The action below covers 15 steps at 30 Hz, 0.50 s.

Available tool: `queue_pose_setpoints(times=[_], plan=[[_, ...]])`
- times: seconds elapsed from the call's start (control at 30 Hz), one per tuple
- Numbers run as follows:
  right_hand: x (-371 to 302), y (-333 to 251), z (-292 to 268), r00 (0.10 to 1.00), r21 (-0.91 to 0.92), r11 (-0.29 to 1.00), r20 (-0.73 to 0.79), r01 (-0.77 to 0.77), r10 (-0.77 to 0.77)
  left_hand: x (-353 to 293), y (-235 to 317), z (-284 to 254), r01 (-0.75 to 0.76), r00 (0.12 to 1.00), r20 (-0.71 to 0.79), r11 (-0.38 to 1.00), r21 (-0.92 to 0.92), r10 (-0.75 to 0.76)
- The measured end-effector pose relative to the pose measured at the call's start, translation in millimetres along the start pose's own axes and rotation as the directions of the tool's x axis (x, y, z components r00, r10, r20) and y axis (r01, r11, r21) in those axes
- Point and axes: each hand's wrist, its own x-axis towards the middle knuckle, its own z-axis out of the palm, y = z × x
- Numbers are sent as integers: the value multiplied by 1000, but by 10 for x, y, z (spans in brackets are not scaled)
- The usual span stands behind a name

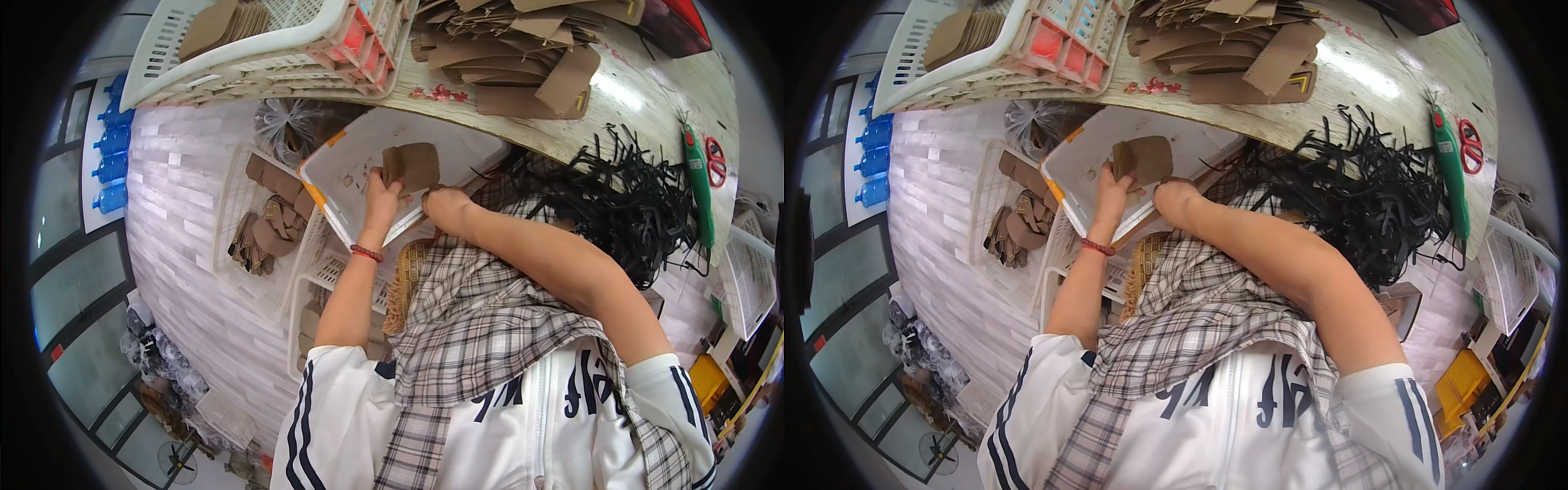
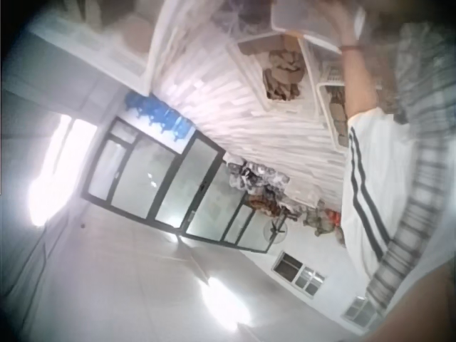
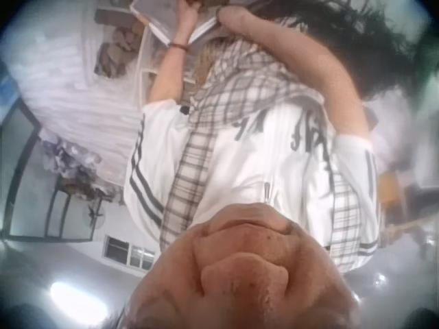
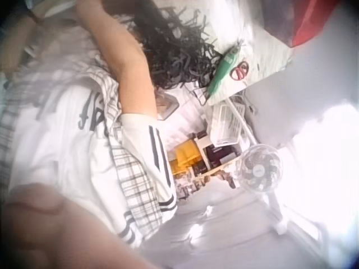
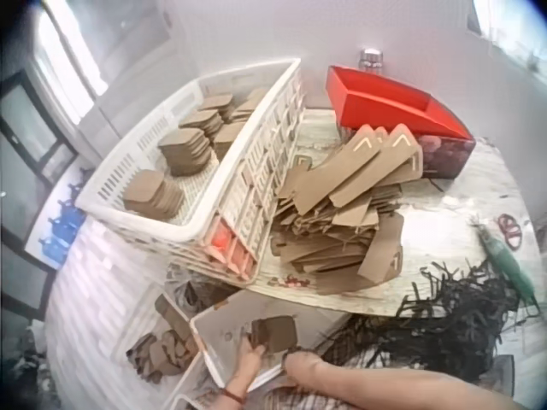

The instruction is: The person uses a green electric cutter to trim the edges of small brown cardboard pieces with yellow markings. They repeatedly pick up pieces, trim them, and place them into a red box. The person also gathers black trimmings and moves them aside.

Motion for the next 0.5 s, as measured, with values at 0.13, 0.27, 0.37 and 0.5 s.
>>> queue_pose_setpoints(times=[0.13,0.27,0.37,0.5], plan=[[222,147,319,979,248,949,4,-198,203,-140,-87,109,15,1000,-19,999,-28,-16],[164,187,48,845,874,387,50,-295,532,-222,-80,159,-136,991,-10,990,-47,135],[-59,270,-209,884,839,-542,281,-38,373,-191,-156,110,-182,983,18,983,-2,182],[-194,293,-254,751,835,-548,324,59,575,-218,-121,182,-232,972,71,966,111,226]])
